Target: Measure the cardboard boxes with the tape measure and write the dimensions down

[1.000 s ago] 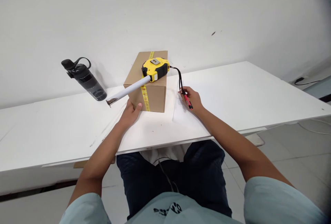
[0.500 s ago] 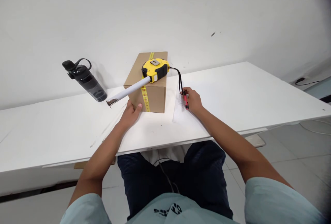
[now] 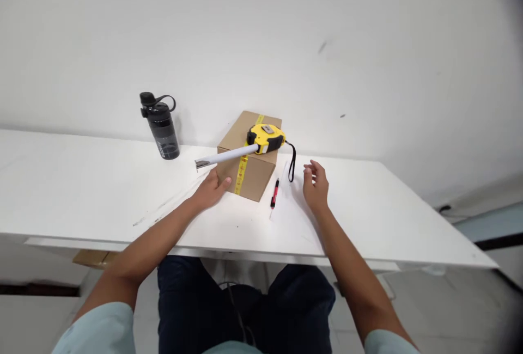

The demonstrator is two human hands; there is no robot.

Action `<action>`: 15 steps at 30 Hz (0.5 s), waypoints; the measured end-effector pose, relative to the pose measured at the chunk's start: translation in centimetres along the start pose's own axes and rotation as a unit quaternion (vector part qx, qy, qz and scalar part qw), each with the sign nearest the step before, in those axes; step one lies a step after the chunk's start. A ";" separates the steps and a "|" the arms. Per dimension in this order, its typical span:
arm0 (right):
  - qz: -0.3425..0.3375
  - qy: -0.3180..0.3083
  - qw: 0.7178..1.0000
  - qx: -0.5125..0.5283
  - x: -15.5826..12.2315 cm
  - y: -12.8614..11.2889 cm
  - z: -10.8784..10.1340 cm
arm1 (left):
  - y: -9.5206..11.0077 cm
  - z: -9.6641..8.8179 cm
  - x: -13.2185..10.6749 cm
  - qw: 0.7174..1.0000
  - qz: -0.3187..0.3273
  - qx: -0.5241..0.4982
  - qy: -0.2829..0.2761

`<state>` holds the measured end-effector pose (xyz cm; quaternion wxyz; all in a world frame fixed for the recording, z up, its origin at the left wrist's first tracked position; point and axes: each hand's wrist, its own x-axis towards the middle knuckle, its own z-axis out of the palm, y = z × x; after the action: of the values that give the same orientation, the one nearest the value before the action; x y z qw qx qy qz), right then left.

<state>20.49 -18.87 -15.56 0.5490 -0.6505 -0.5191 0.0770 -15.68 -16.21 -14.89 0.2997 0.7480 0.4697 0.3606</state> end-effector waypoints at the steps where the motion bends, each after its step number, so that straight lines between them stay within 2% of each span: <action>1: -0.005 0.009 1.000 0.016 0.1 -0.8 -0.1 | 0.0 0.1 -0.1 1.000 0.003 0.000 0.000; 5: -0.015 0.008 0.997 0.079 0.8 -4.9 0.7 | 0.2 0.1 -0.4 0.999 0.032 -0.009 -0.003; 10: 0.031 -0.072 0.981 0.179 1.4 -9.7 3.5 | 0.6 -0.3 -0.7 0.998 0.067 0.008 -0.004; 13: 0.053 -0.129 0.966 0.219 1.4 -10.8 4.7 | 0.7 -0.3 -0.9 0.995 0.098 0.017 -0.025; 15: 0.036 -0.165 0.961 0.220 1.6 -10.7 4.8 | 0.5 -0.1 -1.0 0.993 0.110 0.028 -0.037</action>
<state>11.68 -16.13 -8.21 0.5823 -0.5100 -0.5489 0.3155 -15.78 -17.28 -14.71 0.2540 0.8159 0.3833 0.3504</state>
